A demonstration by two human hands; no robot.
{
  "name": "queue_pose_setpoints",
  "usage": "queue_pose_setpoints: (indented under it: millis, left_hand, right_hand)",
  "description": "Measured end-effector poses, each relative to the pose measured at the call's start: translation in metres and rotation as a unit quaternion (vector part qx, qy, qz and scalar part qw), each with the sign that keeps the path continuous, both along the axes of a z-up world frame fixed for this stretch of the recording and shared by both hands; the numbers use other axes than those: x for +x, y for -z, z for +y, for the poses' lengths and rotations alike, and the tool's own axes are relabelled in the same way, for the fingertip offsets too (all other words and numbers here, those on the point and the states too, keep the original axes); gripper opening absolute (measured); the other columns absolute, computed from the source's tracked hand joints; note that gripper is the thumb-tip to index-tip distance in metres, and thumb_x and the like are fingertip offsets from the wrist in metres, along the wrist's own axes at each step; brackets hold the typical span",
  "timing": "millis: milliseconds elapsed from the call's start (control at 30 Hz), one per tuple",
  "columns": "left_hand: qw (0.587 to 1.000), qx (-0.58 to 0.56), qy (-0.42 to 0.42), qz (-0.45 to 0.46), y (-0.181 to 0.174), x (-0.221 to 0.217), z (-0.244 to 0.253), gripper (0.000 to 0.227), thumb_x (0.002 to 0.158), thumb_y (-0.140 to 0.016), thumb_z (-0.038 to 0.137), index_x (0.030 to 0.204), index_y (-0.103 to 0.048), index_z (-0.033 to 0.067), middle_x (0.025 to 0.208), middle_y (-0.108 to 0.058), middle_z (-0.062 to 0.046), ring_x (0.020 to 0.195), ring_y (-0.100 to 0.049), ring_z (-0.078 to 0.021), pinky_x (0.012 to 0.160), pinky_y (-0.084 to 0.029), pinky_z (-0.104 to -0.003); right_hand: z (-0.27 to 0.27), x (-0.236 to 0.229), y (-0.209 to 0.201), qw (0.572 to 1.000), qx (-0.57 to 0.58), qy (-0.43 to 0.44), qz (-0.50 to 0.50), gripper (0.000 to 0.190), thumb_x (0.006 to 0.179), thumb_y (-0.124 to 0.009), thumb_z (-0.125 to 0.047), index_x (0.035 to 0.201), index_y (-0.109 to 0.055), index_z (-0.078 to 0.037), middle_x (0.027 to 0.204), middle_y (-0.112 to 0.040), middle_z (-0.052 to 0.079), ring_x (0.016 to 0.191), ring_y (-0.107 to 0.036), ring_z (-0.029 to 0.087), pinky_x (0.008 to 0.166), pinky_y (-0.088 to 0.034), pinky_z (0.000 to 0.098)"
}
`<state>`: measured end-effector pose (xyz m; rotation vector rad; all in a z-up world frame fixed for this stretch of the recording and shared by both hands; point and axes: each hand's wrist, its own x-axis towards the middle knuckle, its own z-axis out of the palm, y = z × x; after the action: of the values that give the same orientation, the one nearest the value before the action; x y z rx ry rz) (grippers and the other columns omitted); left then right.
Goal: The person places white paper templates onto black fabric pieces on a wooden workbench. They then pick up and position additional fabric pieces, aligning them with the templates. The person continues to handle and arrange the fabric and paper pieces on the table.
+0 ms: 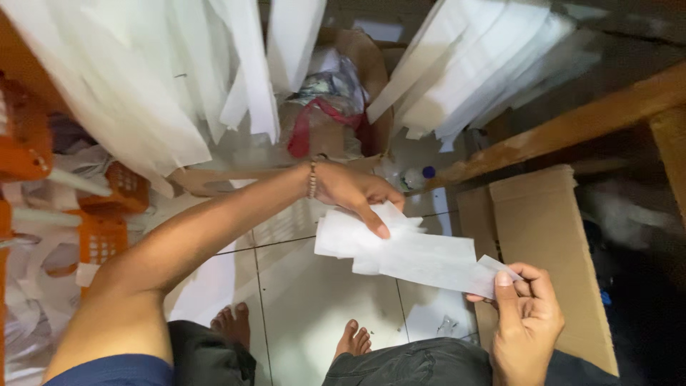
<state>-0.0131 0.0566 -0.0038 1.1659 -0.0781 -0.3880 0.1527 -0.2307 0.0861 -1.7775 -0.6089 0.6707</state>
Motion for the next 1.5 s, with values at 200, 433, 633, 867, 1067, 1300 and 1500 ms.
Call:
queue_pose_setpoints:
  millis: [200,433,633,867,1067,1300,1500]
  left_hand:
    - [0.999,0.004,-0.032,0.015,-0.012,-0.006,0.021,0.05,0.089,-0.078,0.022,0.128,-0.059,-0.0017,0.105,-0.07,-0.004,0.088,-0.065,-0.0072,0.072,-0.055,-0.025]
    - [0.995,0.08,-0.051,0.03,-0.02,-0.006,0.037,0.05,0.088,-0.075,0.025,0.13,-0.064,-0.0003,0.102,-0.074,-0.003,0.086,-0.07,-0.0064,0.072,-0.059,-0.025]
    - [0.999,0.003,-0.033,-0.028,-0.021,0.004,0.039,0.047,0.093,-0.079,0.022,0.129,-0.065,-0.0058,0.102,-0.071,-0.004,0.086,-0.064,-0.0074,0.072,-0.054,-0.026]
    - [0.999,-0.014,-0.042,-0.026,-0.03,0.007,0.037,0.045,0.088,-0.079,0.019,0.126,-0.065,0.0015,0.104,-0.071,-0.001,0.09,-0.067,-0.0057,0.076,-0.057,-0.026]
    - [0.997,-0.035,-0.048,-0.055,-0.038,-0.007,0.042,0.04,0.09,-0.079,0.017,0.124,-0.065,0.0008,0.104,-0.072,-0.002,0.092,-0.066,-0.0063,0.079,-0.056,-0.027]
    - [0.994,0.056,-0.09,-0.036,-0.056,-0.01,0.034,0.043,0.083,-0.079,0.021,0.122,-0.066,0.0058,0.098,-0.075,-0.001,0.085,-0.071,-0.0071,0.071,-0.059,-0.027]
    - [0.992,0.07,-0.073,-0.073,-0.064,-0.004,0.015,0.04,0.086,-0.082,0.02,0.121,-0.068,0.0043,0.1,-0.074,-0.001,0.089,-0.069,-0.0057,0.075,-0.057,-0.026]
  right_hand:
    - [-0.015,0.011,0.003,0.992,0.112,0.059,0.007,0.014,0.105,-0.056,0.004,0.118,-0.052,0.008,0.105,-0.068,0.025,0.089,-0.072,0.025,0.082,-0.062,0.0369]
    - [-0.034,0.022,0.003,0.98,0.137,0.096,-0.113,0.014,0.11,-0.062,0.009,0.115,-0.05,0.012,0.106,-0.066,0.03,0.096,-0.073,0.027,0.089,-0.059,0.0357]
    - [-0.029,0.022,-0.05,0.961,-0.059,0.095,-0.253,0.026,0.102,-0.064,-0.002,0.118,-0.049,0.012,0.1,-0.065,0.031,0.084,-0.07,0.027,0.071,-0.059,0.0356]
    - [0.007,0.013,-0.069,0.942,-0.023,-0.046,-0.333,0.03,0.088,-0.044,0.003,0.113,-0.061,0.007,0.101,-0.066,0.018,0.093,-0.066,0.018,0.084,-0.054,0.0305]
    - [0.029,0.021,0.002,0.963,-0.119,-0.197,-0.139,0.029,0.09,-0.045,0.002,0.085,-0.074,0.0,0.073,-0.056,0.002,0.063,-0.042,0.01,0.056,-0.033,0.0268]
    - [0.034,0.027,0.032,0.978,-0.088,-0.173,-0.071,0.015,0.09,-0.061,-0.005,0.084,-0.074,0.0,0.077,-0.052,-0.001,0.065,-0.043,0.008,0.058,-0.032,0.0239]
    - [0.046,0.008,0.013,0.988,-0.038,-0.15,0.029,0.048,0.086,-0.074,-0.025,0.128,-0.069,-0.003,0.086,-0.065,0.001,0.073,-0.056,0.007,0.065,-0.045,0.0222]
